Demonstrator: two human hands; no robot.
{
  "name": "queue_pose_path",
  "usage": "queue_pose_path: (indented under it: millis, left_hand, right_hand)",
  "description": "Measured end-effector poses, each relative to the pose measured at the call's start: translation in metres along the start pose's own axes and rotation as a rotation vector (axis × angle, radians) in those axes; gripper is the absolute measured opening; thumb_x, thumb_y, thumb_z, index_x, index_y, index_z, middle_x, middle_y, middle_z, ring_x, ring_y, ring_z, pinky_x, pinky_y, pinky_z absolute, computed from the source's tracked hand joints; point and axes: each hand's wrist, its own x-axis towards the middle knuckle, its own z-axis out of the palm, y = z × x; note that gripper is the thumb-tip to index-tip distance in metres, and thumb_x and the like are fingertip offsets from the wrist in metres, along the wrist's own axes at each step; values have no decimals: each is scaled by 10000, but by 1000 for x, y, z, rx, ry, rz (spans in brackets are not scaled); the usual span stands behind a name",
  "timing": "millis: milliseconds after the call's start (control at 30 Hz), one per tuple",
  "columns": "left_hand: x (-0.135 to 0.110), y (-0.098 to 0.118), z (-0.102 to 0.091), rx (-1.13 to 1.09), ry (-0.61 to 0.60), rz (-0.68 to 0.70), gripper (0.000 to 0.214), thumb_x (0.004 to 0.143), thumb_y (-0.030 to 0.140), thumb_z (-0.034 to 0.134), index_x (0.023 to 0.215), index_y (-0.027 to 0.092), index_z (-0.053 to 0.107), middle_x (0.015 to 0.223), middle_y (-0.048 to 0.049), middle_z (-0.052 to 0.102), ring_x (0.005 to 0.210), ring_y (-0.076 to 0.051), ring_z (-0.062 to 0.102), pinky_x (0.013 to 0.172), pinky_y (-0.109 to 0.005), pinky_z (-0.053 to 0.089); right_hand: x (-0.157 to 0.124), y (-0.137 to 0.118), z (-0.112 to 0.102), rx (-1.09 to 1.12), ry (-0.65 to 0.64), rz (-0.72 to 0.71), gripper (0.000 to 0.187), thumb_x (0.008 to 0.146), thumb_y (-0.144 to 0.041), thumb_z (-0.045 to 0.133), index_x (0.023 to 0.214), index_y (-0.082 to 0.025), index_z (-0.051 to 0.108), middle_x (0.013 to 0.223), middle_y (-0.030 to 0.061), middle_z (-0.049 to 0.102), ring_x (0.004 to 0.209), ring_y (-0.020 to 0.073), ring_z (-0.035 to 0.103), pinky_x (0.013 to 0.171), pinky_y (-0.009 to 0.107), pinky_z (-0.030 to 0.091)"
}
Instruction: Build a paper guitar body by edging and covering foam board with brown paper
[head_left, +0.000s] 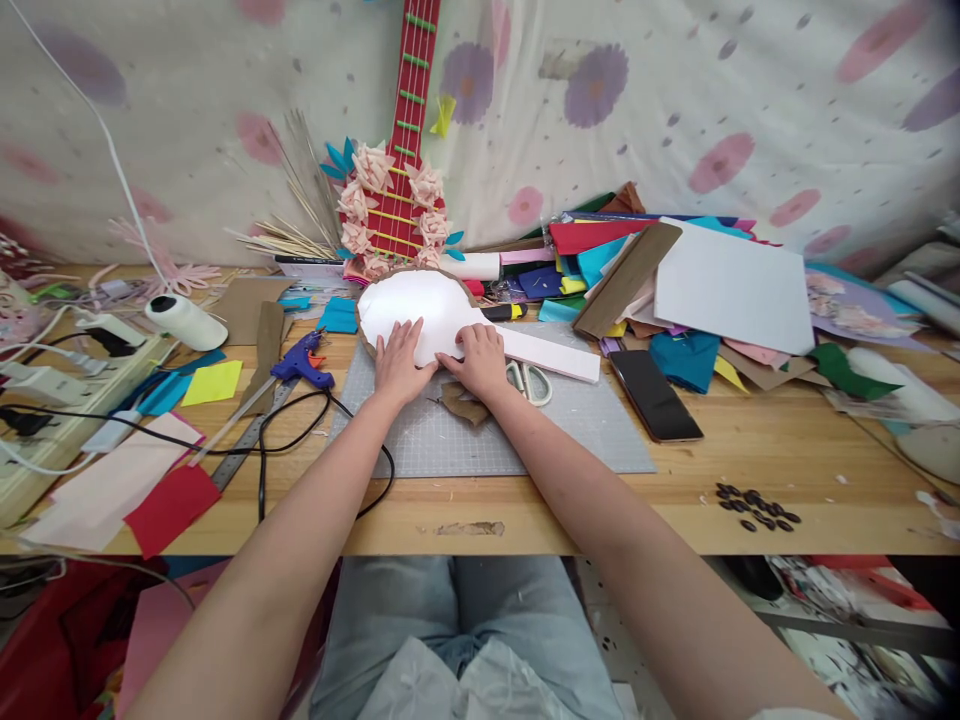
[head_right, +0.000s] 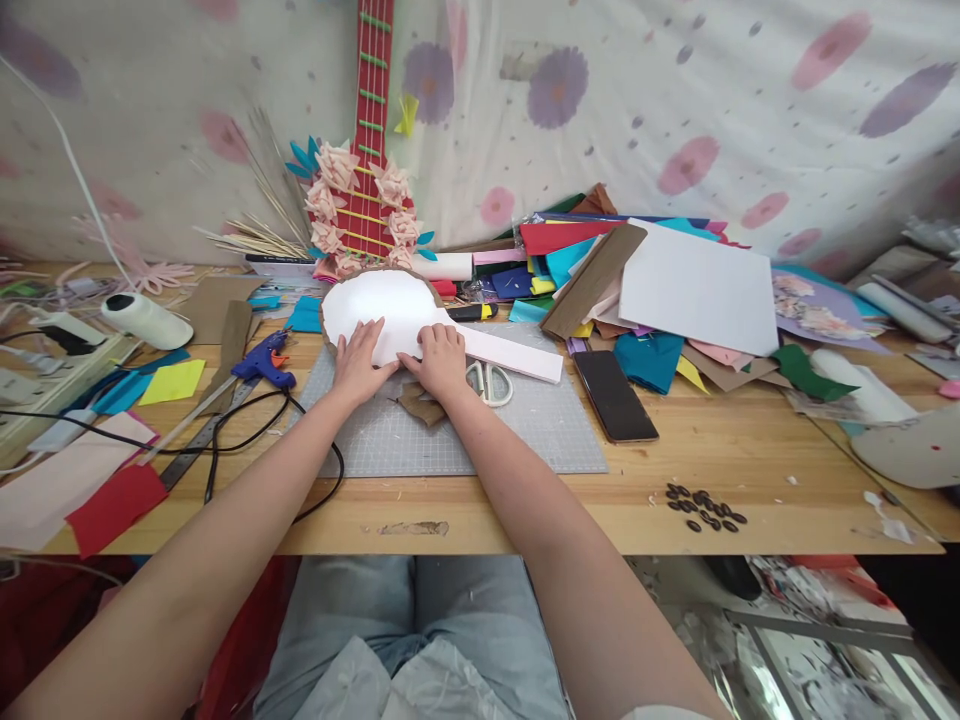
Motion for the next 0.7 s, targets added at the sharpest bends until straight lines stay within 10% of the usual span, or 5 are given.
queue_pose_path:
  millis: [500,700]
  left_hand:
    - [-7,-5,5,50,34,63,582,868,323,393,1430,239,263,1495,-68,283,1406,-222,165,1140,-487,74]
    - [0,-6,5,-254,158,-34,417,895,307,349,1291,222,446,1369,-77,480,1337,-207,340,1128,-449,172]
  right_hand:
    - [0,-3,-3,-41,-14,16,276,903,-411,425,916,-181,577,965,123,588,937,283,448,799,391,323]
    - [-2,-4,-5,-14,10,11,284,948,-329,319,924,-201,571,962,106,596,922,263,457,793,375,317]
